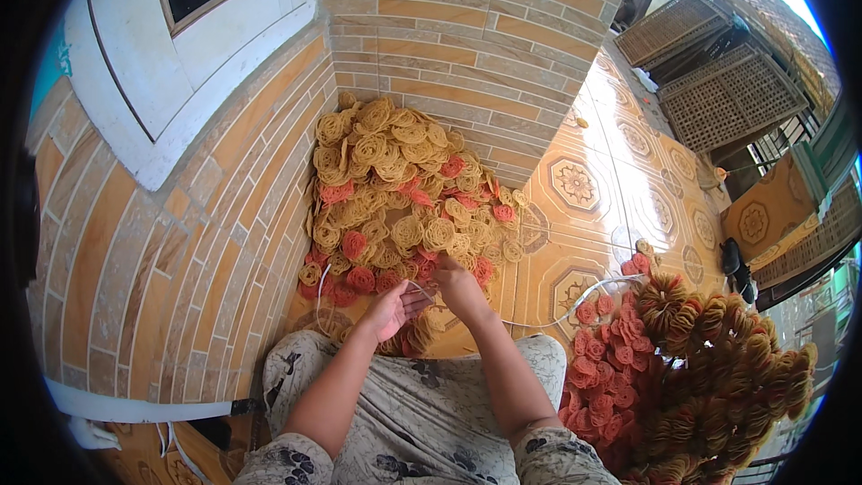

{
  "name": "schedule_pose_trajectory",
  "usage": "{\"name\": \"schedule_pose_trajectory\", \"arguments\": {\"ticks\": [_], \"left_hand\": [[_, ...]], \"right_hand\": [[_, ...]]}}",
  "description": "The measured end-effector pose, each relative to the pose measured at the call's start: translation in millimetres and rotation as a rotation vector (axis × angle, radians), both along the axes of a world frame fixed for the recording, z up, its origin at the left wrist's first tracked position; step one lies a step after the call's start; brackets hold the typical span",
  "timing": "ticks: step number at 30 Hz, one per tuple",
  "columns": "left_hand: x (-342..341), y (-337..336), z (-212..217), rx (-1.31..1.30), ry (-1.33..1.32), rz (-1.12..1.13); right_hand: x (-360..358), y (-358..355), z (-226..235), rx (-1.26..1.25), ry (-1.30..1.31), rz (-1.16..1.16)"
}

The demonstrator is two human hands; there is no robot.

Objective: The person sits on the floor and assembles small decorative items by threading a white string through pre-made yellow and red circular pieces. The person repeatedly picks up a piece, threads the string through it, and places it onto a growing pile.

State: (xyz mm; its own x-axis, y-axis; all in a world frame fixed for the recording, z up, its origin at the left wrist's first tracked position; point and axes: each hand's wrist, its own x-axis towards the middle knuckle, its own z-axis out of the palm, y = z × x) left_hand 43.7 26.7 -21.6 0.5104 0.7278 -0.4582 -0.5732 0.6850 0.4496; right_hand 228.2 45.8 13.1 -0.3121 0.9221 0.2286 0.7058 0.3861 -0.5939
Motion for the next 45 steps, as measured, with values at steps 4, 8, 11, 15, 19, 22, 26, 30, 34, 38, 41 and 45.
{"name": "schedule_pose_trajectory", "arguments": {"ticks": [4, 8, 11, 15, 19, 22, 26, 30, 34, 38, 41, 45], "left_hand": [[8.0, -3.5, -7.5, 0.278, 0.306, 0.011], [12.5, -5.6, -11.6, 0.395, 0.458, 0.091], [13.0, -3.5, -12.0, 0.494, 0.591, 0.127], [13.8, -1.8, -19.2, 0.519, 0.584, 0.181], [13.0, 0.1, -25.4, 0.608, 0.640, 0.146], [11.0, -0.5, -18.6, 0.416, 0.437, 0.164], [0.8, -0.4, -0.6, 0.106, 0.139, 0.110], [4.1, -2.9, 5.4, 0.355, 0.288, -0.040], [9.1, -4.0, -0.3, 0.463, 0.422, -0.124], [11.4, -6.3, -7.1, 0.396, 0.369, -0.089], [10.5, -8.5, -11.7, 0.291, 0.391, -0.102], [12.6, -10.8, -15.5, 0.334, 0.559, -0.213]], "right_hand": [[-4.4, 1.7, 4.2, 0.105, 0.051, 0.062], [-11.4, 10.9, 9.0, 0.182, 0.103, 0.043], [-12.5, 19.6, 10.7, 0.094, 0.236, -0.253], [-1.1, 27.6, 7.8, -0.582, 0.729, -0.293], [-4.2, 23.9, -0.8, -0.601, 0.700, -0.101], [-8.8, 20.0, 0.7, -0.584, 0.734, -0.035], [-6.5, 12.1, 11.3, -0.681, 0.888, 0.198], [-7.8, 12.3, 13.9, -0.534, 0.781, 0.126], [-5.2, 14.4, 7.5, -0.532, 0.689, 0.041], [2.8, 20.3, -6.5, -0.559, 0.725, -0.003], [16.8, 31.7, -22.0, -0.382, 0.458, -0.462], [35.9, 27.2, -45.4, 0.128, -0.327, -0.576]]}}
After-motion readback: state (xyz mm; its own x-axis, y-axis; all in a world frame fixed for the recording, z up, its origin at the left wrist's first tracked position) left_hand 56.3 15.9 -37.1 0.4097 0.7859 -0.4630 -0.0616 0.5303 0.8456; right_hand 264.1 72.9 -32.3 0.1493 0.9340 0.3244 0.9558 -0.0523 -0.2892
